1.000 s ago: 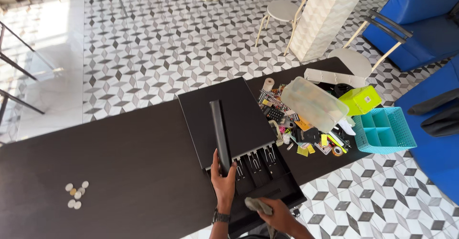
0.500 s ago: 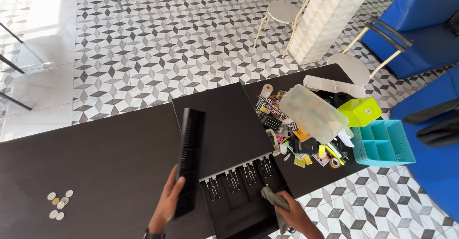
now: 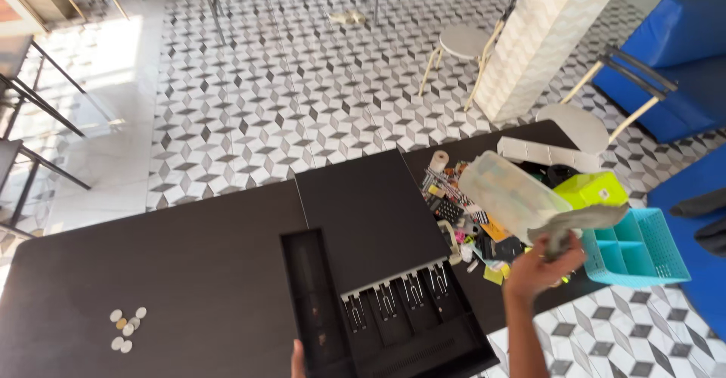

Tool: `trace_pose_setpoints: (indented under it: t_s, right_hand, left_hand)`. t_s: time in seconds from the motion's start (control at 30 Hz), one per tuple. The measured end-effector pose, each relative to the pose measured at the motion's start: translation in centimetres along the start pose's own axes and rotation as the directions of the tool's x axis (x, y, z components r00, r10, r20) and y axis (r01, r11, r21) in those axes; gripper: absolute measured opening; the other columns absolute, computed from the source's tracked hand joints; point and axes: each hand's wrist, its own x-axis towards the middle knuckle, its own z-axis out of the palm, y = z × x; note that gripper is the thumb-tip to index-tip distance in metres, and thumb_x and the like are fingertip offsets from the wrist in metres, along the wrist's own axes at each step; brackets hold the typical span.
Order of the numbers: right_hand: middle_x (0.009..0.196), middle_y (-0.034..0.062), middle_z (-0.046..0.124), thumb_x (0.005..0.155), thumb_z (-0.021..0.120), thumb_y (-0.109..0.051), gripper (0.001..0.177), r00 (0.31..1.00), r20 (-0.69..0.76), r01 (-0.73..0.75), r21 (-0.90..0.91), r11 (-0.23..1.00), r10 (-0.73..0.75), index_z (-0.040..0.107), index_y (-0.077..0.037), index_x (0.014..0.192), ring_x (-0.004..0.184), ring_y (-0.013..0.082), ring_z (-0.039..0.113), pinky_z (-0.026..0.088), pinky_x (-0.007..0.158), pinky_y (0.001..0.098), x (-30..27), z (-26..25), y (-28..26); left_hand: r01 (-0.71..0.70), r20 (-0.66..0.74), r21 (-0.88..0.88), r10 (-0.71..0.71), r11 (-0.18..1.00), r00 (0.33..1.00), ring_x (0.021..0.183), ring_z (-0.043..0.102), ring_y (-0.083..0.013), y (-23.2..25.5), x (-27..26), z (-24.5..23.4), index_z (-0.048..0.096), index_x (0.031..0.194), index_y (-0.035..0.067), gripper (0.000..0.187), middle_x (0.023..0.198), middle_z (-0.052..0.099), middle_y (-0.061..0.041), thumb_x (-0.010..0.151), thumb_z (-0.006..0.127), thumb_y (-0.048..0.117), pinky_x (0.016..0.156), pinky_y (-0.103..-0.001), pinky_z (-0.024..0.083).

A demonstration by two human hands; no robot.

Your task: The person wipes the interior and exterior of a black cash register drawer with a cloth. They remove the drawer, clean its sides and bottom, then reinsert it and wipe the surrounding area.

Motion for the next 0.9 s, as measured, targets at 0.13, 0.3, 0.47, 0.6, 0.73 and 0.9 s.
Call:
trace_pose_setpoints:
  t_s: [0.13, 0.3, 0.47, 0.6, 0.73, 0.9]
  right_hand:
    - [0.127, 0.0089, 0.066, 0.094, 0.07, -0.025, 0.034, 0.78, 0.588, 0.345, -0.117, 0.931, -0.215, 0.066, -0.009, 0.124, 0.126, 0.0309, 0.06, 0.039, 0.118, 0.055, -7.8, 7.1, -1.4]
    - [0.165, 0.0147, 0.022, 0.096, 0.06, -0.05, 0.069, 0.188, 0.978, 0.535, -0.184, 0.824, 0.096, 0.047, -0.02, 0.157, 0.155, 0.0409, 0.011, 0.006, 0.12, 0.0676, -15.6, 7.0, -1.1]
    - [0.165, 0.0189, 0.029, 0.098, 0.06, -0.044, 0.057, 0.442, 0.896, 0.267, -0.168, 0.949, 0.034, 0.054, -0.018, 0.149, 0.155, 0.0411, 0.016, 0.02, 0.121, 0.0584, -18.2, 0.3, -2.1]
    - [0.136, 0.0178, 0.065, 0.092, 0.067, -0.047, 0.067, 0.069, 0.903, -0.542, -0.322, 0.776, 0.423, 0.056, -0.011, 0.147, 0.119, 0.0273, 0.065, 0.056, 0.096, 0.0433, -20.8, -7.6, -4.4]
    - [0.138, 0.0257, 0.054, 0.079, 0.08, -0.048, 0.102, -0.577, 0.754, -0.774, -0.627, 0.084, 0.314, 0.028, -0.014, 0.16, 0.108, 0.0278, 0.069, 0.063, 0.083, 0.0385, -21.2, -10.0, -5.9]
    - [0.163, 0.0201, 0.028, 0.069, 0.097, -0.04, 0.132, -0.577, 0.785, -0.555, -0.579, 0.598, 0.225, 0.012, -0.018, 0.167, 0.144, 0.0348, 0.032, 0.04, 0.109, 0.0502, -18.6, -8.8, -6.4]
  left_hand:
    - [-0.013, 0.025, 0.04, 0.012, 0.999, 1.0, 0.12, 0.062, -0.0359, -2.8, 0.2, -1.9, 0.049, 0.144, 0.004, 0.069, 0.133, 0.064, -0.018, 0.092, 0.053, 0.048, 0.101, -0.054, 0.049]
    - [-0.053, 0.038, 0.095, 0.05, 0.994, 0.998, 0.116, 0.066, -0.0373, -5.1, -1.7, -5.3, 0.049, 0.141, 0.003, 0.067, 0.128, 0.067, -0.019, 0.088, 0.061, 0.043, 0.096, -0.058, 0.053]
    - [-0.115, -0.034, 0.064, 0.117, 0.991, 0.993, 0.116, 0.066, -0.0422, -5.9, -3.7, -7.7, 0.046, 0.138, -0.004, 0.07, 0.125, 0.066, -0.026, 0.08, 0.075, 0.023, 0.097, -0.064, 0.054]
    - [-0.363, -0.028, 0.141, 0.37, 0.921, 0.929, 0.118, 0.064, -0.0384, -6.4, -4.2, -7.4, 0.041, 0.142, 0.003, 0.085, 0.127, 0.062, -0.023, 0.068, 0.083, 0.009, 0.102, -0.056, 0.052]
    - [-0.339, 0.033, 0.662, 0.425, 0.669, 0.905, 0.119, 0.064, -0.0356, -5.6, -4.6, -4.8, 0.036, 0.142, -0.003, 0.097, 0.127, 0.061, -0.025, 0.064, 0.092, 0.01, 0.105, -0.048, 0.051]
    - [-0.351, 0.197, 0.728, 0.31, 0.589, 0.93, 0.123, 0.062, -0.0335, -5.2, -5.8, 1.4, 0.031, 0.139, -0.002, 0.099, 0.126, 0.058, -0.023, 0.064, 0.094, 0.008, 0.105, -0.045, 0.054]
